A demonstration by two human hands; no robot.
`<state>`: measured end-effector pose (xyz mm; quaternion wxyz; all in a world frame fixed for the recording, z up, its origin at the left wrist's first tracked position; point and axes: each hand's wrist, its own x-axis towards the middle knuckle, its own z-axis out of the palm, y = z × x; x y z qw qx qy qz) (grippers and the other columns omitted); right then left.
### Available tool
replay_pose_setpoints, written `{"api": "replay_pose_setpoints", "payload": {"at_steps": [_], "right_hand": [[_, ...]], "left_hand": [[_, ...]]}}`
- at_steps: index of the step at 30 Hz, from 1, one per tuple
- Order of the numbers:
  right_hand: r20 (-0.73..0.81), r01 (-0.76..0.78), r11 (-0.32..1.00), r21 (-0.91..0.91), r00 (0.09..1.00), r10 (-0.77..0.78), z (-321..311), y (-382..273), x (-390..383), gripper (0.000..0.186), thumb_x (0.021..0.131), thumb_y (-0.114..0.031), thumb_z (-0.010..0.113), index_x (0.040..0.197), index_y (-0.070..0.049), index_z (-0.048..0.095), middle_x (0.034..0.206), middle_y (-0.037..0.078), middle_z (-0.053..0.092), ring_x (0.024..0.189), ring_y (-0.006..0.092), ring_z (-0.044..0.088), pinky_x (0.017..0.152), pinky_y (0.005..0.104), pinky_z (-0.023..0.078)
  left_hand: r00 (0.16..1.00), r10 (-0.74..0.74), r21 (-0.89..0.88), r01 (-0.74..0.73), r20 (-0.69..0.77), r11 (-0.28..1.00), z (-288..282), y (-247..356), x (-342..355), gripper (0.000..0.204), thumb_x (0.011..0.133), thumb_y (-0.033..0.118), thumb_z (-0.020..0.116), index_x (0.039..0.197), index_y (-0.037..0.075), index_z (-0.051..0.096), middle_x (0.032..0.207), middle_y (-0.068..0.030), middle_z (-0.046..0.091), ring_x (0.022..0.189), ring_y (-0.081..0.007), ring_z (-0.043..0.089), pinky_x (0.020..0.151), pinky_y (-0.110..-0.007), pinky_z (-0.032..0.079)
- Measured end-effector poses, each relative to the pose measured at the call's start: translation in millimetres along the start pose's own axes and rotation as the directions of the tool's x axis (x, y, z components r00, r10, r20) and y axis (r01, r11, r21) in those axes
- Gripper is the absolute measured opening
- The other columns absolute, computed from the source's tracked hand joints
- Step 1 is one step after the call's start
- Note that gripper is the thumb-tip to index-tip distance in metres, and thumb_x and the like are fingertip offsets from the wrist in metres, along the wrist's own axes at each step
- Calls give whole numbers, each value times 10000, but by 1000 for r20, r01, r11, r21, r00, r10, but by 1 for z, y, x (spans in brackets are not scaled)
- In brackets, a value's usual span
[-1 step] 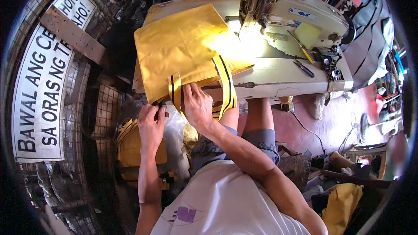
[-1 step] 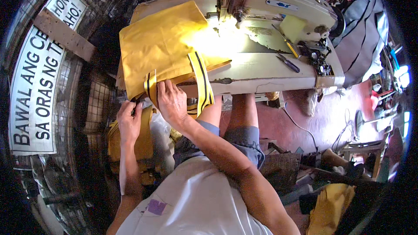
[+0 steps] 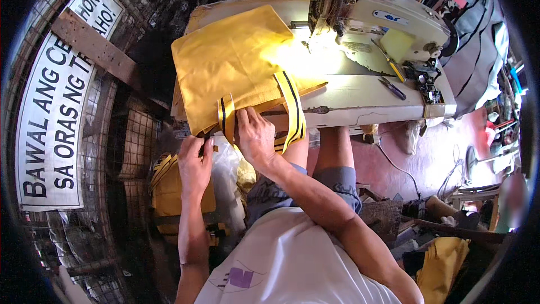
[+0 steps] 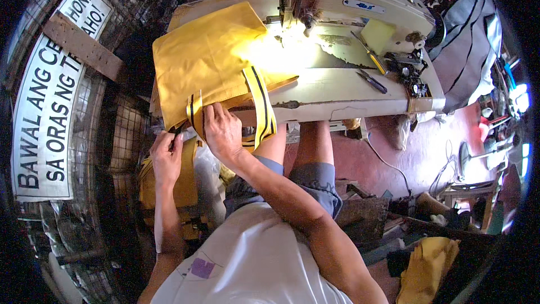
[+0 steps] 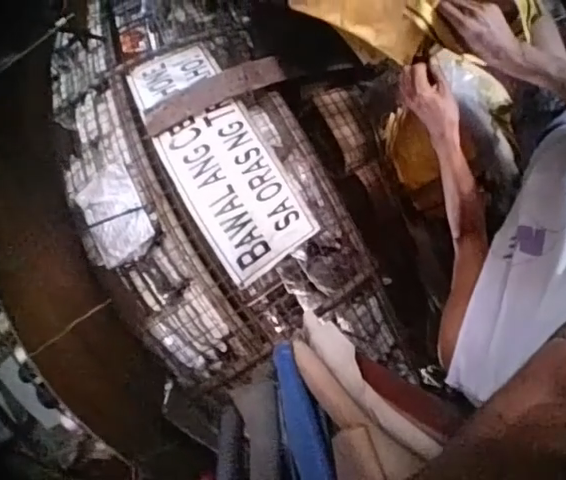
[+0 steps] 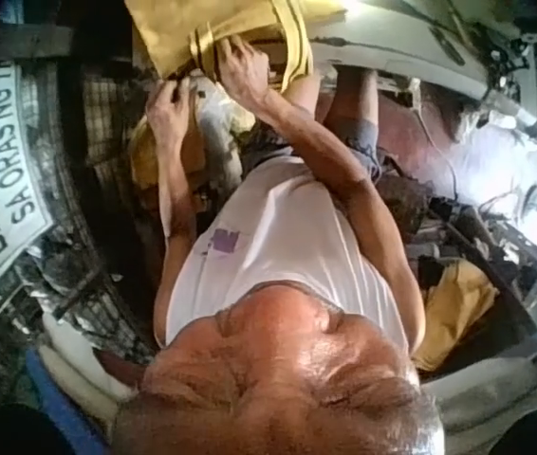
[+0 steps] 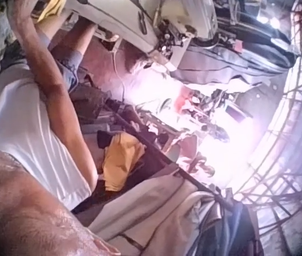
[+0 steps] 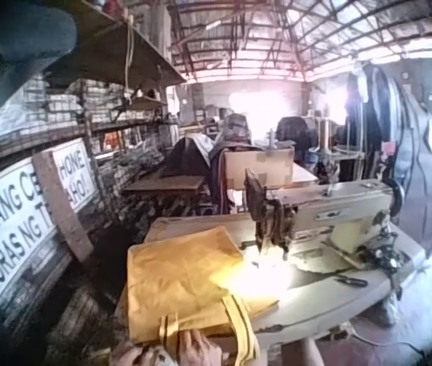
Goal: The person is sewing a yellow tote bag using an industrial sewing machine.
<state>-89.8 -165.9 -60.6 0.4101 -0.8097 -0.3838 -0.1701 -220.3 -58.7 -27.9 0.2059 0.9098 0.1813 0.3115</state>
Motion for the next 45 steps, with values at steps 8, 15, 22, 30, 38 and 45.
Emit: {"api": "replay_pose_setpoints", "payload": {"at_steps": [8,15,22,30,38,45], "right_hand": [[-38,-78,996,-36,996,77,-33,36,5,178,766,-8,594,925,-9,512,830,157,586,662,330,640,481,439,505],[-126,-283,864,-417,959,253,-100,95,43,117,877,-162,589,911,-52,609,846,168,680,716,374,671,589,468,522],[-66,-297,796,-528,949,310,-129,136,61,116,854,-173,606,929,-108,664,927,166,692,753,328,681,659,478,517],[160,20,993,-115,987,-2,-150,5,-29,77,848,-102,685,828,-62,622,720,117,628,638,307,637,536,427,491],[317,368,896,248,843,-434,-84,-21,-39,471,762,-86,649,1223,-35,569,965,97,536,832,254,632,700,353,551],[316,199,925,322,899,-304,-80,-8,-34,198,794,-134,725,925,-38,611,892,106,599,804,304,641,667,399,534]], "left_hand": [[1000,-31,3,31,4,1000,-14,18,10,201,869,77,687,765,-2,534,735,-134,501,695,-323,506,625,-441,397],[999,34,-34,-33,14,999,-30,41,9,210,856,65,698,745,0,531,726,-126,510,680,-319,503,629,-444,399],[998,-22,-66,26,63,997,-34,48,20,173,875,91,679,779,-1,569,737,-139,533,705,-322,541,638,-431,416],[920,-182,-232,273,347,934,-32,38,-24,173,909,167,672,1024,45,627,880,-152,659,729,-303,651,649,-371,523],[952,-144,-385,244,270,890,-22,42,-51,287,792,-81,661,1050,10,575,933,-122,658,853,-251,678,776,-350,534],[988,-123,-506,154,95,849,-9,18,-34,329,782,-44,721,1067,26,572,1015,-126,639,868,-230,635,763,-318,521]]}}
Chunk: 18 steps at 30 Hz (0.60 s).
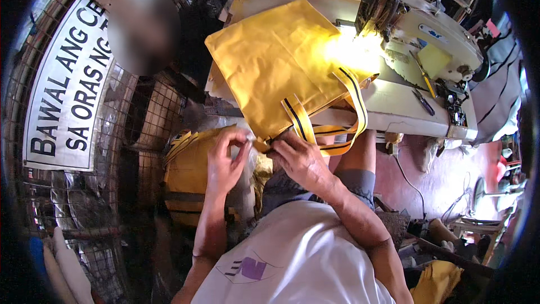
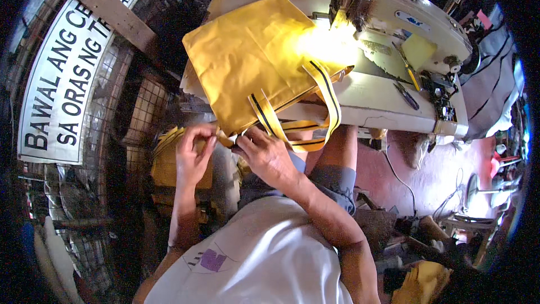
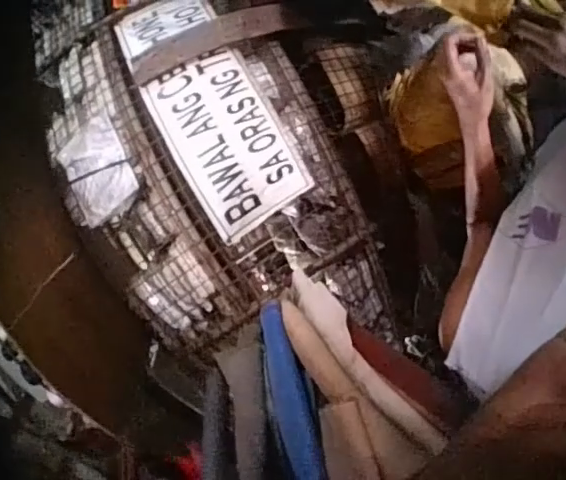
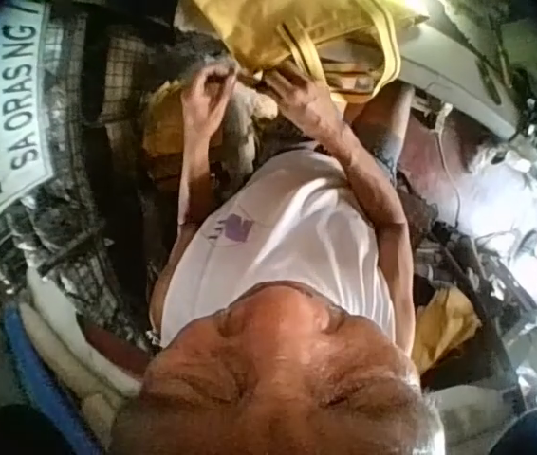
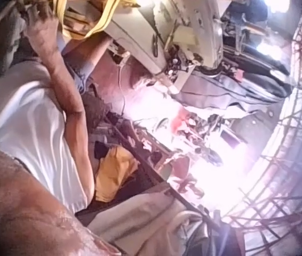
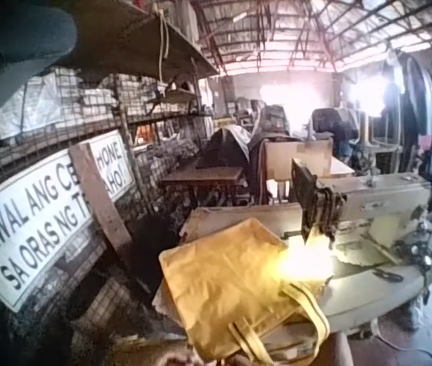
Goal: The person is sewing a yellow tote bag using an industrial sewing machine.
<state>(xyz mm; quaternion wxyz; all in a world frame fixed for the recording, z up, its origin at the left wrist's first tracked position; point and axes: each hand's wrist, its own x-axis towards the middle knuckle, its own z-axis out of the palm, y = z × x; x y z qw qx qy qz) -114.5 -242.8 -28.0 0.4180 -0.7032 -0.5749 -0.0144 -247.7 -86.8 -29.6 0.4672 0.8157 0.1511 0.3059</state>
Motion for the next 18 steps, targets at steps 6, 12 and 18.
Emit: {"api": "replay_pose_setpoints", "payload": {"at_steps": [6,12,18], "right_hand": [[-58,-88,996,6,994,88,4,9,-6,205,815,-138,727,943,-35,604,972,131,596,854,334,636,699,421,529],[0,-110,991,80,994,110,-5,13,-17,211,824,-134,730,951,-31,597,997,137,601,884,335,632,717,416,529],[-112,-117,973,201,984,141,-5,18,-20,141,836,-58,703,917,-21,594,952,153,593,822,364,624,670,437,519]], "left_hand": [[995,94,309,-102,42,946,27,-6,11,520,658,-28,783,1113,54,545,993,-134,577,878,-308,620,742,-389,526],[987,123,365,-153,102,918,34,-5,7,565,649,-20,796,1131,66,512,992,-139,558,907,-326,599,736,-417,513],[985,164,215,-150,-50,965,39,10,11,265,756,-63,729,966,11,586,887,-102,592,766,-214,620,702,-311,507]]}}
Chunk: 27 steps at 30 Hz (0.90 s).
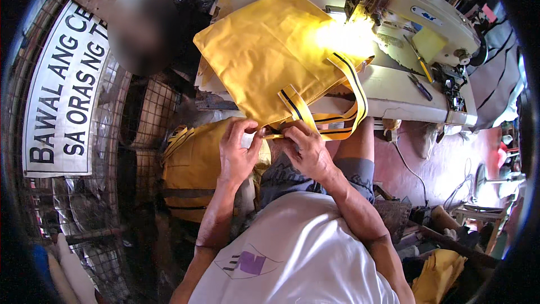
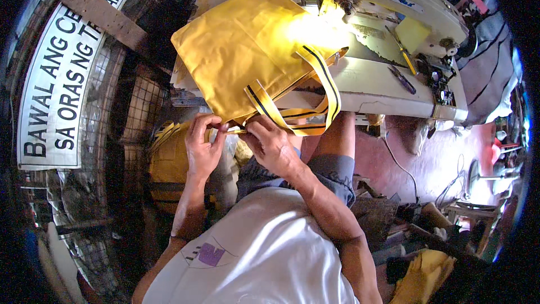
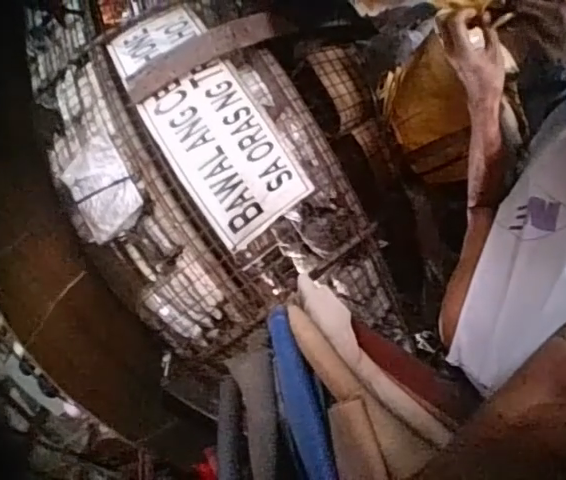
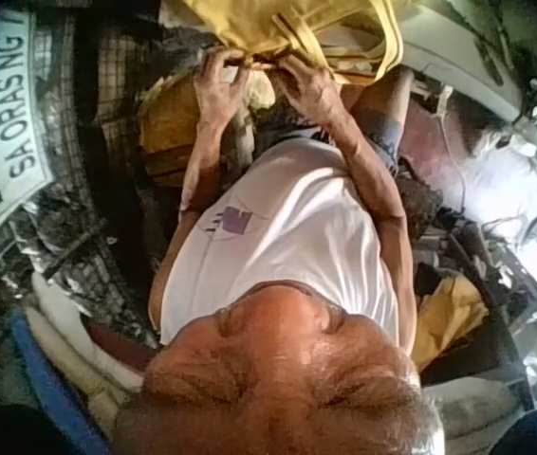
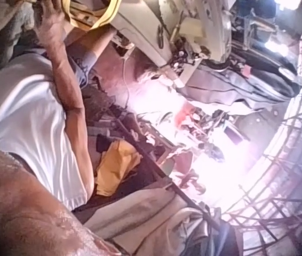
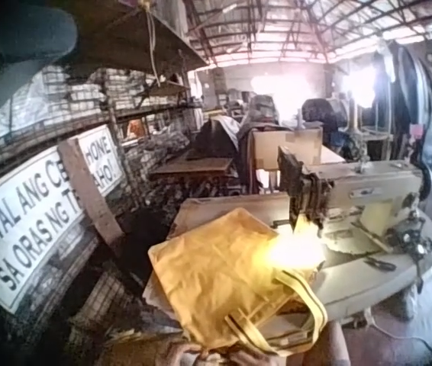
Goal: The person is sewing a yellow tote bag using an industrial sewing machine.
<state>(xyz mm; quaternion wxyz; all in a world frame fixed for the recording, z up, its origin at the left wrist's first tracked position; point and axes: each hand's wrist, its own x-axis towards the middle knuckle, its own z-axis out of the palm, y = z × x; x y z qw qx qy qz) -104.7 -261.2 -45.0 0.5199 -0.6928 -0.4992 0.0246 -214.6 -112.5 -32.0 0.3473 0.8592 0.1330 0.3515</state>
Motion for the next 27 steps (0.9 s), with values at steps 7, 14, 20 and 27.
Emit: {"api": "replay_pose_setpoints", "payload": {"at_steps": [7,14,20,27], "right_hand": [[-15,111,974,-197,993,-116,3,0,0,193,768,-35,678,941,-29,594,959,128,574,854,314,630,703,400,555],[219,107,916,-387,976,-22,0,-4,1,313,747,-51,610,1058,-24,586,1005,130,535,887,288,635,733,383,556],[36,-14,967,-255,999,24,6,-11,11,263,778,5,613,1039,-16,590,1007,162,565,787,357,651,678,434,557],[-169,-15,981,-196,986,-19,22,-2,5,207,770,-27,676,972,-43,632,902,126,604,775,331,647,662,406,545]], "left_hand": [[999,-21,-36,19,-38,999,8,3,1,193,795,-72,687,936,12,585,839,-94,591,732,-200,610,671,-311,492],[999,43,48,-43,-10,998,11,1,-1,230,795,-71,671,967,18,546,840,-136,571,720,-289,608,632,-383,491],[993,108,126,-113,44,986,5,-1,-2,249,764,-71,677,948,25,539,829,-125,574,746,-295,596,658,-397,485],[982,174,141,-182,70,973,15,-7,-5,313,735,-71,700,965,27,512,851,-139,579,769,-342,593,664,-438,493]]}}
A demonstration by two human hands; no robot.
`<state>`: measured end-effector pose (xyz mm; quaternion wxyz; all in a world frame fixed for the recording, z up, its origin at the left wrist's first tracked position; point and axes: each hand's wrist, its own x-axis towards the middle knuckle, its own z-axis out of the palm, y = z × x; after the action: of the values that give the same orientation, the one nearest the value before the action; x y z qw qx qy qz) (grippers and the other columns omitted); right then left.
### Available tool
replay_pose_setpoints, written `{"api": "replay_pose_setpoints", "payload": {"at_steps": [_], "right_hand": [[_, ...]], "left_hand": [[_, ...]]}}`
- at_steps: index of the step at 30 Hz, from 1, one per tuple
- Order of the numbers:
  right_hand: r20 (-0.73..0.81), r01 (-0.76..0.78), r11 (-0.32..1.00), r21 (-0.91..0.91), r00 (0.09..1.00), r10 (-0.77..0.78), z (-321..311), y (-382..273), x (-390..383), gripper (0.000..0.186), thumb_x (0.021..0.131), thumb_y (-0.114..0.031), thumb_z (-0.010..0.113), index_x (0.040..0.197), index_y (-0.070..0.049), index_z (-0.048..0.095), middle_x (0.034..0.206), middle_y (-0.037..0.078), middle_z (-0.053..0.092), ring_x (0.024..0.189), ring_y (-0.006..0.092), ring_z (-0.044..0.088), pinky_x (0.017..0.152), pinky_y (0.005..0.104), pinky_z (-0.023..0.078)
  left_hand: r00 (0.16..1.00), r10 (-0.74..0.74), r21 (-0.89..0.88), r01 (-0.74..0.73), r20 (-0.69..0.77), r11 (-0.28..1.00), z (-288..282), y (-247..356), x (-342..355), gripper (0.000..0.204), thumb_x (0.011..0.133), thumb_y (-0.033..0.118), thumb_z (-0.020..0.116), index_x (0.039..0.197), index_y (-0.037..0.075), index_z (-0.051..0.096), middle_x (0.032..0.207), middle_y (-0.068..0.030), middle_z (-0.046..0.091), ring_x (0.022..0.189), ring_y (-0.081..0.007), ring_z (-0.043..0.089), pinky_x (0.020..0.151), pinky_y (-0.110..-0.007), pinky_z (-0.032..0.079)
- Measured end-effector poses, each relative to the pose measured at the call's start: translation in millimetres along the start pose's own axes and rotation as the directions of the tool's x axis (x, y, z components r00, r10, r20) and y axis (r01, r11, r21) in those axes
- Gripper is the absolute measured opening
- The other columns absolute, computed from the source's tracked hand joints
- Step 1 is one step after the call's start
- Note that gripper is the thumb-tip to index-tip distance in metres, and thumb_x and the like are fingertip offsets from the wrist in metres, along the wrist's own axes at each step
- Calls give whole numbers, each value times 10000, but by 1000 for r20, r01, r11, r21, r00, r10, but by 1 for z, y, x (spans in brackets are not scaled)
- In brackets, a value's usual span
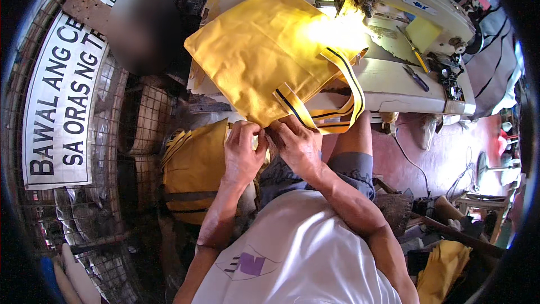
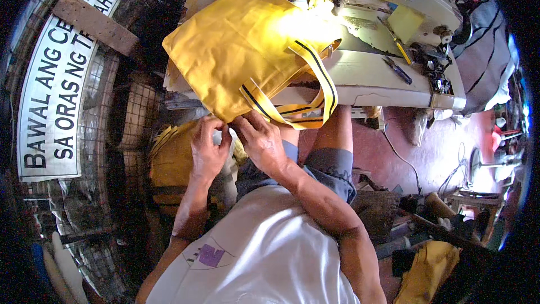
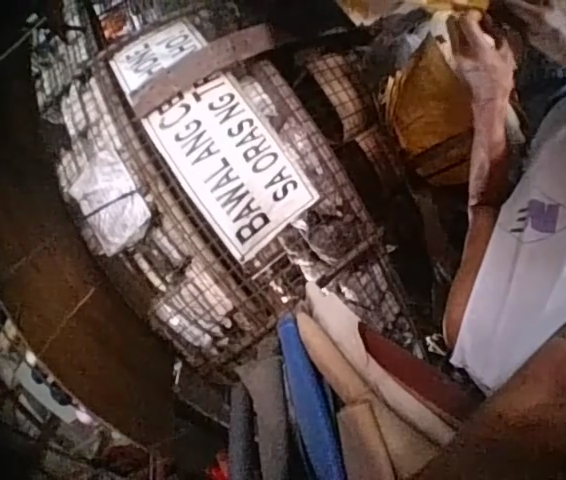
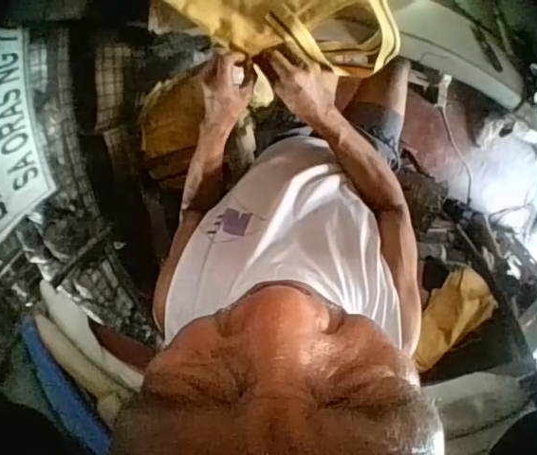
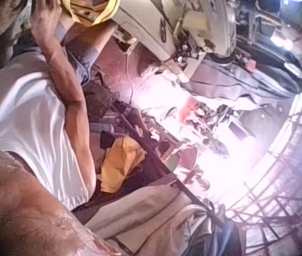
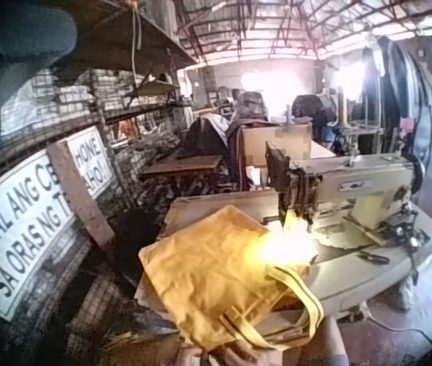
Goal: The person is sewing a yellow tote bag using an industrial sewing machine.
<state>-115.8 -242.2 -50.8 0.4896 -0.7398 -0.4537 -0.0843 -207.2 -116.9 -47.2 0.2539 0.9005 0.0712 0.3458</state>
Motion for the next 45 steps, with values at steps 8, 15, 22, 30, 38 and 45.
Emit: {"api": "replay_pose_setpoints", "payload": {"at_steps": [8,15,22,30,38,45], "right_hand": [[60,-245,935,257,970,237,4,3,2,257,799,-6,698,1055,-8,671,964,125,645,840,297,665,701,370,535],[272,-590,482,648,770,577,5,2,-3,186,872,56,667,1056,40,655,916,63,693,807,122,666,738,255,557],[279,-502,486,716,843,460,17,21,14,117,861,34,693,977,26,681,880,72,698,790,135,671,723,266,559],[471,-603,184,777,749,466,13,19,1,151,868,-61,722,991,24,698,904,35,702,820,96,644,757,241,524],[31,-382,802,458,909,415,25,10,8,151,750,-7,754,888,2,696,801,102,675,723,196,664,685,295,521],[89,-467,787,404,876,474,25,17,12,182,782,-116,754,888,18,692,774,172,673,680,265,673,618,364,504]], "left_hand": [[999,-17,5,18,-48,1000,3,4,3,249,773,-92,672,931,21,516,840,-141,577,758,-326,599,668,-416,491],[1000,19,43,-20,10,999,1,7,4,233,781,-61,680,920,30,518,836,-132,579,765,-327,597,688,-432,487],[1000,5,24,-6,18,1000,-7,0,12,243,776,-81,668,926,24,508,839,-140,566,764,-328,593,677,-434,484],[999,-18,-34,19,40,999,-7,0,12,248,768,-73,675,916,29,504,808,-136,559,746,-337,583,659,-438,477],[994,46,120,-58,100,991,-12,7,11,224,797,-50,654,930,33,493,842,-141,560,772,-342,578,689,-446,478],[990,53,136,-71,128,988,-8,4,9,213,806,-42,646,928,39,491,843,-131,552,766,-332,573,697,-453,477]]}}
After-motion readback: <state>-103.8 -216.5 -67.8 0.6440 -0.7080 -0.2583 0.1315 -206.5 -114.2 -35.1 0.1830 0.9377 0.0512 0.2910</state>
